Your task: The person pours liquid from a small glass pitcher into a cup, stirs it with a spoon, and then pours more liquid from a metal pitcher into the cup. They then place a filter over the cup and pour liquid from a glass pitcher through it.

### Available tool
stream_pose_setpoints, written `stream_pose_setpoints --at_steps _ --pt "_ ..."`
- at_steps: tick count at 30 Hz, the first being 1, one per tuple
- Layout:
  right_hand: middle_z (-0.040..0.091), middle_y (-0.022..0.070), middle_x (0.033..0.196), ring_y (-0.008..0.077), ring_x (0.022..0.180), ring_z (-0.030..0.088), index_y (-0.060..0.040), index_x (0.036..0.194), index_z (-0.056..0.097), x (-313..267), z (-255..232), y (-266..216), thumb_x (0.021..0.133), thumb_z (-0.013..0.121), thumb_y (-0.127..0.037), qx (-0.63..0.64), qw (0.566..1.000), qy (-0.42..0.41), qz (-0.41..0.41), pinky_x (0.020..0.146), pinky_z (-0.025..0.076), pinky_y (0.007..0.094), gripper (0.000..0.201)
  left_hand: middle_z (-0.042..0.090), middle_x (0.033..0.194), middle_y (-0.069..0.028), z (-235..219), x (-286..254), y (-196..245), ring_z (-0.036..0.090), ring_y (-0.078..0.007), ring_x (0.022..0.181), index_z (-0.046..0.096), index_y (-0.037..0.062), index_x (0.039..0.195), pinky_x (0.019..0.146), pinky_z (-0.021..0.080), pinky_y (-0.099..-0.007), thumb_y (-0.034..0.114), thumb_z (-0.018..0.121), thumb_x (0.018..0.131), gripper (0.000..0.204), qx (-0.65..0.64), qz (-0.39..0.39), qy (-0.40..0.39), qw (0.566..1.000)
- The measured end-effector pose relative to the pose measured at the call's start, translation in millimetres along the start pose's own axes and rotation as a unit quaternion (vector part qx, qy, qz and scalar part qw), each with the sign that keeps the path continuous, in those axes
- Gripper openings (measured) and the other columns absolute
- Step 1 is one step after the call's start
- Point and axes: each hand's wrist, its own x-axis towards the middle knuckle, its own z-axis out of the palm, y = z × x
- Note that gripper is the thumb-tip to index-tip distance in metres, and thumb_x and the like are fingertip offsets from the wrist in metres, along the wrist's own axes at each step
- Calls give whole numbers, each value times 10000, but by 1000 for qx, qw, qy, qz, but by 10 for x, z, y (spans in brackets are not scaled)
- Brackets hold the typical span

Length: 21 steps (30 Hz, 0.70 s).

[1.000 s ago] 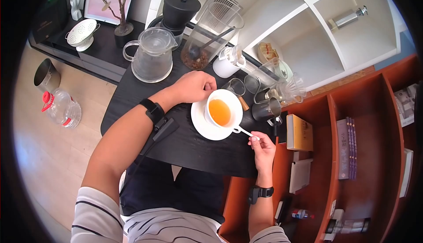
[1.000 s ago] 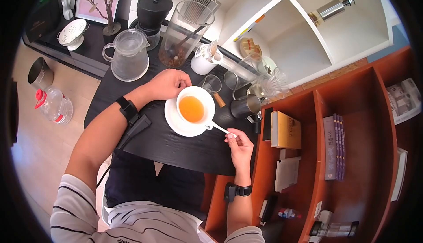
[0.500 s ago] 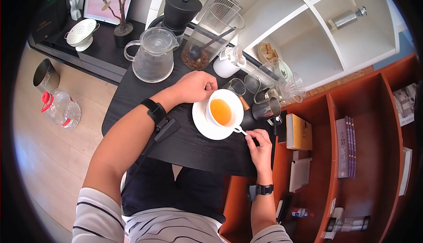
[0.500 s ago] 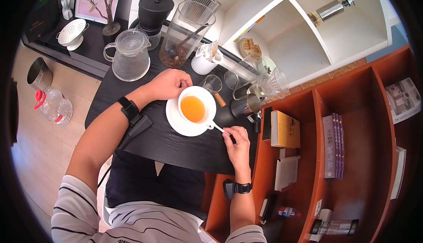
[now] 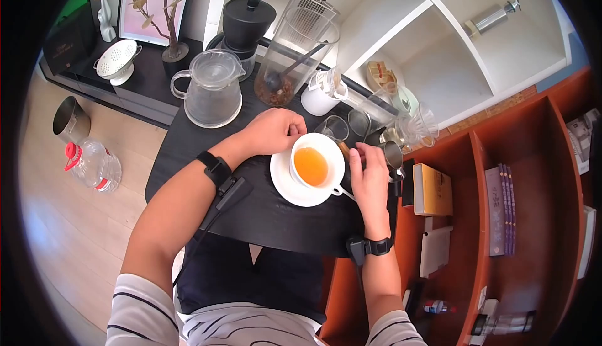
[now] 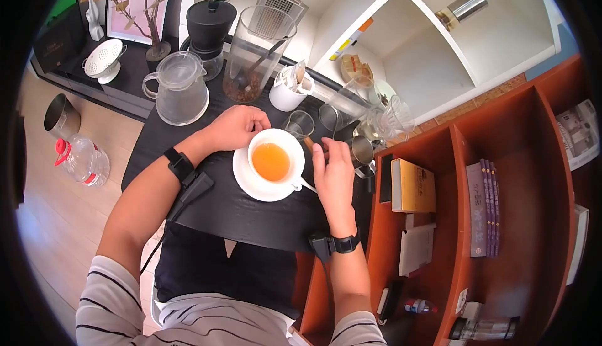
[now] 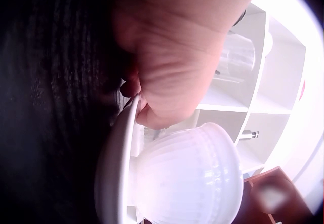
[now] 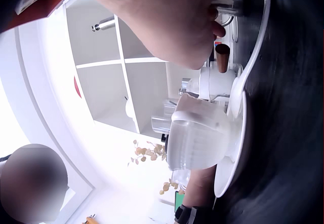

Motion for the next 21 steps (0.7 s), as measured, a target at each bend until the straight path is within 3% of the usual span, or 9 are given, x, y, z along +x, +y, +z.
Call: stream_pose_setpoints --at_steps 5,7,9,11,12,14,16,17,21 --pt "720 228 899 371 785 722 41 1104 714 100 189 82 1049 660 -219 32 997 -61 32 714 555 455 272 708 835 -16 4 7 -21 614 -80 718 773 39 970 649 487 -260 128 843 856 161 -16 -14 -15 1000" --pt "717 227 855 370 752 720 40 1088 717 73 232 78 1050 662 -225 43 996 -56 47 689 549 450 273 760 850 -89 10 18 -54 731 -217 762 775 51 956 722 560 -342 150 756 854 143 -16 -1 -12 1000" --pt "714 226 811 369 719 718 40 1071 720 45 257 77 1051 664 -230 53 995 -52 63 665 543 445 277 757 847 -89 17 20 -65 727 -214 756 774 52 954 718 558 -340 143 754 857 134 -18 3 -9 1000" --pt "698 173 729 266 638 690 41 1051 725 20 270 92 1057 669 -248 119 985 -50 112 617 515 384 295 753 844 -90 17 21 -44 722 -210 750 773 53 952 713 555 -337 135 753 860 126 -20 8 -8 1000" --pt "698 173 729 266 638 690 41 1051 725 6 276 122 1057 669 -248 121 985 -49 115 617 515 384 295 747 842 -89 -9 12 11 714 -207 744 774 54 951 706 551 -335 128 751 862 117 -5 3 -9 1000" --pt "650 74 650 122 592 591 39 1026 731 -7 277 198 1063 673 -272 177 969 -69 158 583 463 316 318 741 840 -88 -18 16 48 706 -204 739 774 56 949 699 546 -333 120 749 865 109 13 -2 -12 1000" --pt "656 26 703 86 637 579 38 1018 730 -16 255 282 1081 651 -270 198 960 -104 171 601 461 280 324 667 847 -20 -10 12 27 581 -86 711 775 47 986 648 474 -250 113 818 873 138 6 0 -14 1000" --pt "661 -22 756 50 683 566 37 1010 729 -23 249 315 1099 630 -269 217 949 -140 181 619 458 245 333 667 847 -20 -6 15 20 581 -86 711 775 47 986 648 474 -250 113 818 873 138 8 0 -18 1000" --pt "599 -46 732 39 654 509 16 986 724 -24 233 314 1103 622 -271 262 927 -169 208 591 404 228 326 646 839 -8 -8 18 35 544 -79 692 774 47 984 627 460 -246 123 824 872 144 5 -2 -15 1000"
